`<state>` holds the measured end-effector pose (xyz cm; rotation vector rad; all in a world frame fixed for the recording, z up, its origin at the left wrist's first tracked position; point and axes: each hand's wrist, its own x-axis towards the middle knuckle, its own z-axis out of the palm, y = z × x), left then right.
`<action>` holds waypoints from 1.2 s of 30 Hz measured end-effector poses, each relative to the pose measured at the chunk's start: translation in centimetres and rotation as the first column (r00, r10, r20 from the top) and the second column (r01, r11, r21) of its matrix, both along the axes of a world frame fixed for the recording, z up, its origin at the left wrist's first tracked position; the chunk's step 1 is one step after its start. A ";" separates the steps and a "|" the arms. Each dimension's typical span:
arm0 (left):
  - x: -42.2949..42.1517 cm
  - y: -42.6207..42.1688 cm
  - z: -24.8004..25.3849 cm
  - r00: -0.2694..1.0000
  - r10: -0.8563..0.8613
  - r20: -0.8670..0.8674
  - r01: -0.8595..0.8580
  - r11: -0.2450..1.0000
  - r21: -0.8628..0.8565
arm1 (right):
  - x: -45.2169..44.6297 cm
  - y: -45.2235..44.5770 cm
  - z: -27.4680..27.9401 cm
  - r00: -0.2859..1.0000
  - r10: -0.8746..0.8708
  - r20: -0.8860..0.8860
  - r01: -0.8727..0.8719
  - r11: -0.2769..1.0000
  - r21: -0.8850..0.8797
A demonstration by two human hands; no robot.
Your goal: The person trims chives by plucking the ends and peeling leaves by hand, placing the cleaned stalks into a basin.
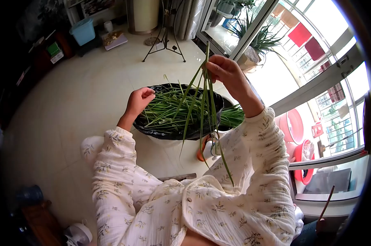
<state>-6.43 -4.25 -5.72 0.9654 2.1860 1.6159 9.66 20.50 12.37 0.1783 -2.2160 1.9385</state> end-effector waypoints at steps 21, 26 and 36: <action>5.1 5.3 1.5 0.927 -0.064 -0.369 0.065 0.998 -0.011 | -1.0 -2.4 -16.9 0.867 0.116 0.484 0.062 0.940 -0.337; 4.0 5.9 0.0 0.899 0.023 -0.438 -0.041 0.999 -0.031 | -0.5 -2.1 -16.7 0.843 0.174 0.509 0.050 0.917 -0.395; 2.8 4.8 -3.3 0.878 -0.061 -0.475 -0.103 0.944 -0.312 | 0.8 -2.0 -17.4 0.837 0.234 0.495 0.049 0.868 -0.494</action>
